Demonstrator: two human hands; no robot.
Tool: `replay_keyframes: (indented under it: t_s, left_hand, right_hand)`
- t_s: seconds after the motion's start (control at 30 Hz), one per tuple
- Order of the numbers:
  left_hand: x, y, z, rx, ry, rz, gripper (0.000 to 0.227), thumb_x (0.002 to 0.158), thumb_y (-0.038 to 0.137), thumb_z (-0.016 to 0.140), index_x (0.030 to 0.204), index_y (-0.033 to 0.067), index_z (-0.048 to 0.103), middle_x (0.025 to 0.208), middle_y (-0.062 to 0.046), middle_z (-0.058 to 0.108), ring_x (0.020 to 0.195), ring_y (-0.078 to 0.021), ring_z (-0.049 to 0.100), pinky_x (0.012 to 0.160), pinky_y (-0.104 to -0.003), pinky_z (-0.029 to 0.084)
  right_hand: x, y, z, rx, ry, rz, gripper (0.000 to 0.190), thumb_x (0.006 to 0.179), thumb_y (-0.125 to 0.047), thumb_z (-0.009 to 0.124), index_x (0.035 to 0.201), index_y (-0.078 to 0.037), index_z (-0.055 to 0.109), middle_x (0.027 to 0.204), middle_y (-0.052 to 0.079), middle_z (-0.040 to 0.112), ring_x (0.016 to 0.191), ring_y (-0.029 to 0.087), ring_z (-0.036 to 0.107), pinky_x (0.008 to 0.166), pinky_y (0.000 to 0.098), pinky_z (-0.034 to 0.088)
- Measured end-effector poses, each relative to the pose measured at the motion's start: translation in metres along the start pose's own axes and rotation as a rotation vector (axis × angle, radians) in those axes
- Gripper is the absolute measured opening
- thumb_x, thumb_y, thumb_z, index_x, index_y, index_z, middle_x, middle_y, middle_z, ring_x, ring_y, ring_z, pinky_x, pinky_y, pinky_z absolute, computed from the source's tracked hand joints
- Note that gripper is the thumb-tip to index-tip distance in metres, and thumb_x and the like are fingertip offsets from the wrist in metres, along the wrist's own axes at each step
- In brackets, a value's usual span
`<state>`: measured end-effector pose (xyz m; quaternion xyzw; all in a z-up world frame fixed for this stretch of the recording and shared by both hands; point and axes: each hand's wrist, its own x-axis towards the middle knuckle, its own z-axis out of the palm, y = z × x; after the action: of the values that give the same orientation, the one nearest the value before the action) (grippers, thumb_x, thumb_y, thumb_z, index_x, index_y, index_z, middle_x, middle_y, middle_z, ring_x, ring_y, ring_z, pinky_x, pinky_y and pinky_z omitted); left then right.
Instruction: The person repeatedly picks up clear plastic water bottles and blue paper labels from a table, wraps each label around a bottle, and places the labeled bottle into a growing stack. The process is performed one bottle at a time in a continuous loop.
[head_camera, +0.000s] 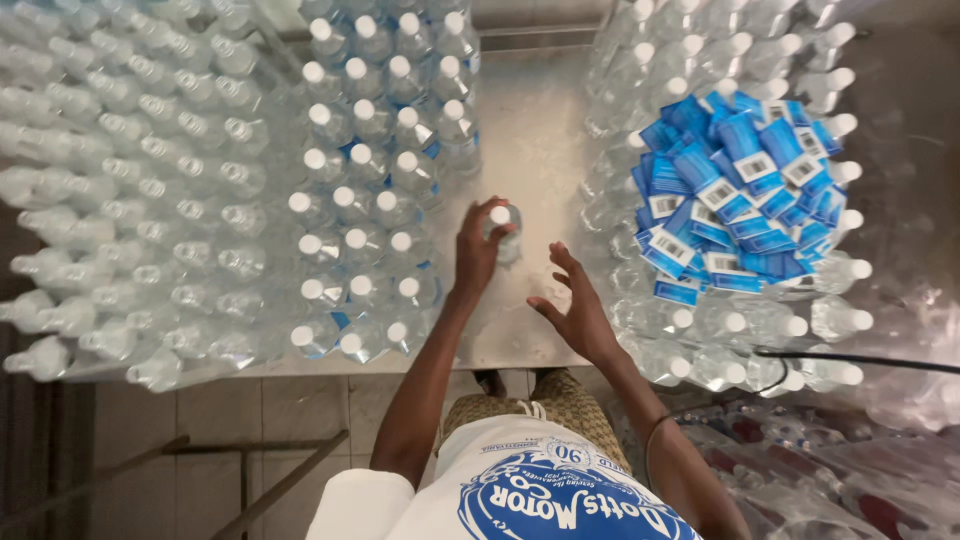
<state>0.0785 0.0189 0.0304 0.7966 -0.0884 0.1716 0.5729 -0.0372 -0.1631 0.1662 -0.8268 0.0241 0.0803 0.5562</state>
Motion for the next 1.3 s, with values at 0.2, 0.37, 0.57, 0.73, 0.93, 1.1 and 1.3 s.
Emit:
replay_keyframes:
  t_s: [0.2, 0.37, 0.57, 0.73, 0.93, 1.1, 1.3]
  left_hand:
    - [0.058, -0.059, -0.014, 0.213, 0.067, 0.140, 0.055, 0.093, 0.050, 0.070, 0.134, 0.0119, 0.072, 0.128, -0.007, 0.078, 0.128, -0.0301, 0.071, 0.126, -0.049, 0.039]
    - [0.086, -0.058, -0.032, 0.256, 0.159, 0.031, 0.054, 0.098, 0.047, 0.071, 0.136, 0.0097, 0.070, 0.131, -0.011, 0.077, 0.134, -0.0341, 0.067, 0.132, -0.051, 0.032]
    - [0.088, -0.054, -0.036, 0.376, 0.197, -0.010, 0.050, 0.101, 0.041, 0.074, 0.141, 0.0102, 0.067, 0.137, -0.010, 0.074, 0.139, -0.0347, 0.063, 0.131, -0.052, 0.033]
    - [0.077, -0.019, -0.018, 0.477, 0.270, 0.029, 0.063, 0.104, 0.023, 0.080, 0.159, 0.0071, 0.053, 0.158, -0.018, 0.059, 0.152, -0.0409, 0.050, 0.131, -0.057, 0.033]
    - [0.016, 0.041, 0.083, -0.019, -0.054, -0.144, 0.045, 0.104, -0.002, 0.068, 0.148, 0.0036, 0.060, 0.143, -0.017, 0.064, 0.138, -0.0392, 0.061, 0.114, -0.047, 0.055]
    - [0.005, 0.032, 0.161, -0.172, -0.334, -0.162, 0.098, 0.085, 0.013, 0.088, 0.169, 0.0101, 0.039, 0.169, -0.017, 0.042, 0.161, -0.0402, 0.038, 0.133, -0.054, 0.036]
    - [0.011, 0.034, 0.183, -0.108, -0.287, -0.135, 0.092, 0.083, 0.012, 0.088, 0.163, 0.0107, 0.043, 0.160, -0.015, 0.043, 0.154, -0.0400, 0.047, 0.127, -0.053, 0.047]
  right_hand:
    - [-0.006, 0.020, -0.145, -0.308, 0.354, -0.463, 0.044, 0.090, -0.017, 0.091, 0.129, -0.007, 0.073, 0.142, 0.009, 0.074, 0.130, 0.032, 0.072, 0.108, 0.0421, 0.058]
    - [0.004, 0.010, -0.252, -0.587, 0.168, -0.495, 0.059, 0.082, -0.025, 0.092, 0.138, -0.018, 0.077, 0.145, 0.006, 0.071, 0.140, 0.037, 0.060, 0.117, 0.0506, 0.049]
    - [0.013, 0.057, -0.205, -0.806, 0.006, -0.623, 0.061, 0.088, -0.049, 0.080, 0.142, -0.023, 0.072, 0.153, 0.007, 0.064, 0.149, 0.039, 0.049, 0.124, 0.0582, 0.038]
    - [0.021, 0.044, -0.180, -0.856, 0.197, -0.776, 0.016, 0.104, -0.030, 0.073, 0.109, -0.017, 0.082, 0.125, 0.003, 0.078, 0.129, 0.029, 0.069, 0.126, 0.0567, 0.042]
    - [0.025, 0.037, -0.183, -0.786, 0.213, -0.656, 0.043, 0.100, -0.039, 0.078, 0.135, -0.014, 0.077, 0.134, 0.008, 0.077, 0.133, 0.031, 0.068, 0.126, 0.0542, 0.044]
    - [0.030, 0.048, -0.171, -0.931, 0.247, -0.735, 0.014, 0.096, -0.011, 0.078, 0.109, -0.013, 0.083, 0.107, 0.004, 0.083, 0.111, 0.024, 0.079, 0.122, 0.0484, 0.052]
    - [0.018, -0.008, -0.182, -0.311, 0.408, -0.429, 0.014, 0.106, -0.002, 0.074, 0.114, -0.010, 0.083, 0.108, 0.008, 0.084, 0.104, 0.029, 0.080, 0.113, 0.0485, 0.058]
